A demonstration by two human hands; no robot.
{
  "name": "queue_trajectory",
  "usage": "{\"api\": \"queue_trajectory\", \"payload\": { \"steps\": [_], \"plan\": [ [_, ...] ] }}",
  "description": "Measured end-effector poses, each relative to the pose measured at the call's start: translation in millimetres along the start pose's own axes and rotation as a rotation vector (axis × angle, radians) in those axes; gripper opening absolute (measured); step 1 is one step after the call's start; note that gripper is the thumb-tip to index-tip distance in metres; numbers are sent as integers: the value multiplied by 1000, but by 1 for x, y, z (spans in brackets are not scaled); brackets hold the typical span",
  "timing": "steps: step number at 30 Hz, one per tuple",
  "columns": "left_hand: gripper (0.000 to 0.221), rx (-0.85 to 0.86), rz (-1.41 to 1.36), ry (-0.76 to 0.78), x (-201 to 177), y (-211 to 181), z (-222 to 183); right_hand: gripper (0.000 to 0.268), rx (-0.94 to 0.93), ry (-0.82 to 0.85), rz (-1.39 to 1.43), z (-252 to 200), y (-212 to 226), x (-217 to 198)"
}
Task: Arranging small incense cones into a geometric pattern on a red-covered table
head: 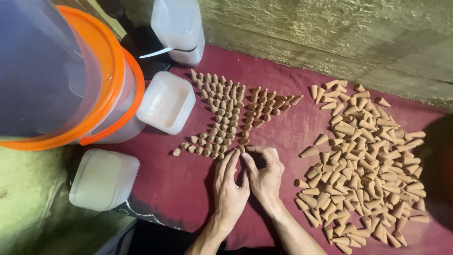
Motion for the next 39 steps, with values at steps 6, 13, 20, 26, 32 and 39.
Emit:
{"api": "queue_trajectory", "payload": {
  "steps": [6,13,20,26,32,39],
  "plan": [
    [48,-30,-39,-15,-3,-1,-1,22,92,59,81,0,1,-8],
    [46,-14,-9,-47,-7,-9,3,16,53,83,55,0,-4,-15],
    [45,14,-13,-95,-8,-10,3,14,-57,93,11,0,2,-4],
    [36,32,-1,-157,-15,-21,7,13,-42,88,43,0,12,-17],
    [18,190,12,-134,-9,-55,11,17,-102,74,3,-7,22,-73],
    [20,296,-201,282,57,-99,25,15,-117,-99,-158,-22,-23,-171]
  ]
}}
Point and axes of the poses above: each hand's wrist, its own z-axis towards the middle knuckle, its own x-axis out of the palm, y = z × x, the point moved 7 cm from there along z, towards the middle knuckle, and after that the axes turned 11 degrees about x, right-handed, at the moved point
